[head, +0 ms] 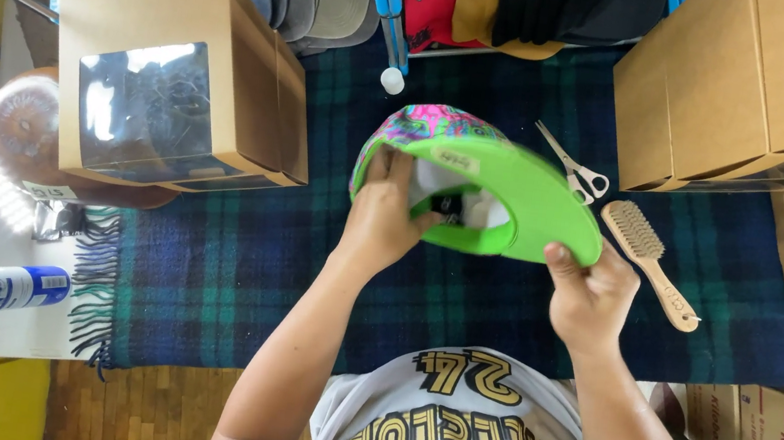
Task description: The person takes colorful baseball caps from a storage rack, brushes them with a wooden-handled brush, and then folds and assembles cardboard boxes to place the hats inside for shipping.
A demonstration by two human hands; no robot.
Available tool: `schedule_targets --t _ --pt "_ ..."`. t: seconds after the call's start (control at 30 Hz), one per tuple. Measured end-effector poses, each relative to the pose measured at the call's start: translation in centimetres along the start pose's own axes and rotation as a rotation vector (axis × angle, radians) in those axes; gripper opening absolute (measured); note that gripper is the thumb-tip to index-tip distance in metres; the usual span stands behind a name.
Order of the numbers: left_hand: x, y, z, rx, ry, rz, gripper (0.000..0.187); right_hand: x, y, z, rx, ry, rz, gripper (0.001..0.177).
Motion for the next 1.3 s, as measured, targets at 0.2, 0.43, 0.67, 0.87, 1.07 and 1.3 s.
schedule_targets --t 0.2,0.43,0.67,0.87,1.07,1.3 --pt "-2.7 2.6 5.2 0.250 -0.506 2.235 0.107 15.5 6.4 0.1 -0.001 -0.757 0.134 0.018" --pt "3.7 8.4 5.4 0.137 -0.922 2.171 0.070 13.2 6.8 0.5 0.066 -0.700 0.199 0.034" --pt "3.3 8.4 5.1 0.178 -0.875 2.203 0.068 5.5 5.4 0.2 0.035 0.052 -0.137 0.036" --pt "3.8 8.8 4.9 0.131 -0.844 2.127 0.070 2.2 5.6 0.7 0.096 0.238 -0.110 0.045" --pt "4.9 9.4 5.2 0.075 -0.754 1.993 0.068 2.3 6.0 0.2 0.111 0.165 0.070 0.045" --pt "3.4 7.5 5.9 -0.122 -0.236 1.598 0.068 8.5 7.4 -1.0 0.160 0.010 0.063 0.021"
Point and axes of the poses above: each hand's wrist, its own z-axis away from the middle knuckle, its own y-axis out of the palm, x = y × z, the point moved 10 cm from there along -z, towards the middle knuckle, and after that the axes turned 15 degrees about -x, right-handed, at the moved point
